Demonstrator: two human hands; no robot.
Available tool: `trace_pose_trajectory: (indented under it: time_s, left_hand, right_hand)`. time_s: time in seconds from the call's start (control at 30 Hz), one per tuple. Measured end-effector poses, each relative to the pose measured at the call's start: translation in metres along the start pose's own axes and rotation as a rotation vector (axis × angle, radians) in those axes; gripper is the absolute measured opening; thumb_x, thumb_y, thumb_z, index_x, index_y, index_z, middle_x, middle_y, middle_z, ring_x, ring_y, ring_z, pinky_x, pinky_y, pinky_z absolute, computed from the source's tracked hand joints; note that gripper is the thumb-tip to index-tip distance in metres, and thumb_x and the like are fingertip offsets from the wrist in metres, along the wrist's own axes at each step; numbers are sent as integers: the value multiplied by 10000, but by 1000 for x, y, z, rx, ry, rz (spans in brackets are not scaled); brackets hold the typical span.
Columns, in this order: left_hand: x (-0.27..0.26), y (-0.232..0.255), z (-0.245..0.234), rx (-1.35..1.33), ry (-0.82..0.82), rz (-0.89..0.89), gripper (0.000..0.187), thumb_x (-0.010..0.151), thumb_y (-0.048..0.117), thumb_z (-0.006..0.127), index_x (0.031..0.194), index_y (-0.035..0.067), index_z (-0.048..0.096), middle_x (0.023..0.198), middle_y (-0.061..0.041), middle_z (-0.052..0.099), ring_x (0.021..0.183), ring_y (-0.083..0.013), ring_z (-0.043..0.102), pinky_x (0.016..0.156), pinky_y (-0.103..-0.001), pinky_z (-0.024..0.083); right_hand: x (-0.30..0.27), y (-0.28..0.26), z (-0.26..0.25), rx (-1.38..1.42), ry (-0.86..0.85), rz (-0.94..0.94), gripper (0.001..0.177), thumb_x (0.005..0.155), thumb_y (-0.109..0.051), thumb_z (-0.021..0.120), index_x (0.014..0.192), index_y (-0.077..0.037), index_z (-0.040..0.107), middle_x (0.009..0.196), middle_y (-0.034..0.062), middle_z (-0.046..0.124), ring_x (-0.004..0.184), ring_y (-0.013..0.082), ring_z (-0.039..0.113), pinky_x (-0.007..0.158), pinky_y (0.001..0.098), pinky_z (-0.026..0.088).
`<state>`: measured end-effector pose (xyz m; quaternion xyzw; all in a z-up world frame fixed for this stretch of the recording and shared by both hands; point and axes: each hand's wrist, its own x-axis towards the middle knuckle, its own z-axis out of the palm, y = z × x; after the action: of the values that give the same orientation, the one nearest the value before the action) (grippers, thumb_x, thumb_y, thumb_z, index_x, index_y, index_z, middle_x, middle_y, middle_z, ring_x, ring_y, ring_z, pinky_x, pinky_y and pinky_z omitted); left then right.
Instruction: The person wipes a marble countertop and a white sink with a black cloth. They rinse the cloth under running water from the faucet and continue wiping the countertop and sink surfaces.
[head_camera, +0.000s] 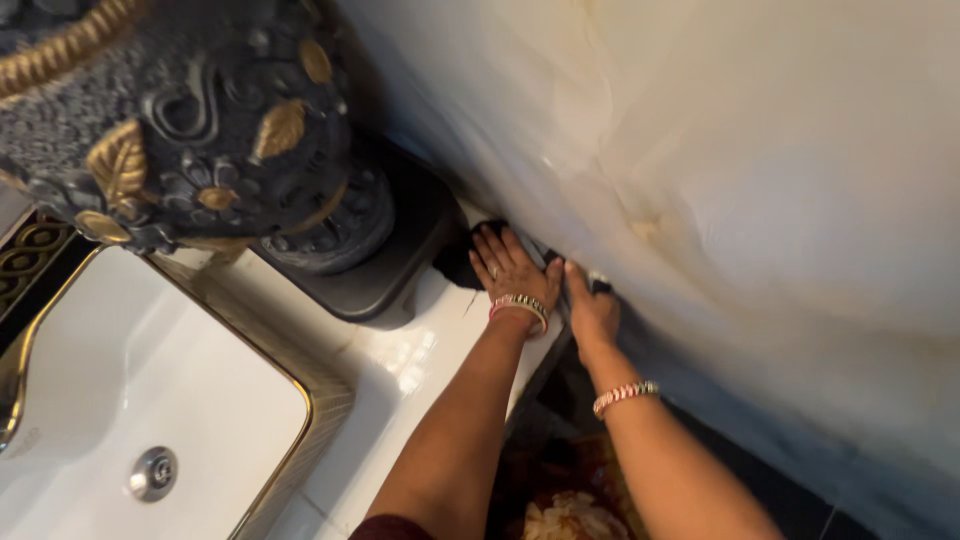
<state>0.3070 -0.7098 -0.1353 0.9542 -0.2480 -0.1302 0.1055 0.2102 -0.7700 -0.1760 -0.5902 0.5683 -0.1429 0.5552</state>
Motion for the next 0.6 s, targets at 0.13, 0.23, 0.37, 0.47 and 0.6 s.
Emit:
trace_pose_trajectory:
  time_s: [0.13, 0.23, 0.37, 0.47, 0.6]
  left_hand:
    - [-13, -16, -3, 25, 141, 109, 996, 932, 687, 442, 1597, -5, 175, 1681, -269, 54, 1576, -380, -13, 1261, -520, -36]
    - [-34, -39, -13, 69, 148, 166, 919, 947, 670, 415, 1591, 45, 218, 1693, -224, 80, 1569, -342, 22, 1234, -550, -10]
    - [-87, -81, -31, 157, 53, 140, 925, 928, 693, 381, 1585, 68, 202, 1672, -231, 80, 1555, -347, 19, 1225, -532, 1]
    - [-136, -121, -43, 249, 37, 173, 908, 949, 689, 337, 1591, 63, 193, 1670, -235, 106, 1556, -357, 46, 1233, -527, 13]
    - [-203, -180, -52, 363, -28, 210, 945, 943, 712, 313, 1606, 58, 152, 1668, -251, 89, 1546, -372, 51, 1225, -540, 14]
  right_hand:
    - [8, 8, -2, -189, 29, -126, 854, 869, -730, 607, 1211, 46, 703, 1249, 329, 666, 1234, 450, 603, 1047, 480, 465]
    - [-8, 18, 5, -292, 59, -22, 983, 830, -768, 649, 1247, 123, 621, 1277, 365, 618, 1246, 471, 585, 1063, 483, 456]
    - [-71, 38, 14, -271, 27, -68, 1012, 766, -771, 637, 1290, 94, 589, 1292, 330, 623, 1252, 461, 582, 1056, 484, 453]
    - [-131, 51, 25, -321, -5, -9, 1032, 781, -774, 642, 1300, 115, 568, 1288, 346, 623, 1251, 469, 585, 1066, 488, 457]
    - [-217, 85, 41, -300, -36, 4, 1028, 775, -770, 626, 1317, 101, 564, 1282, 338, 636, 1244, 470, 595, 1069, 490, 460]
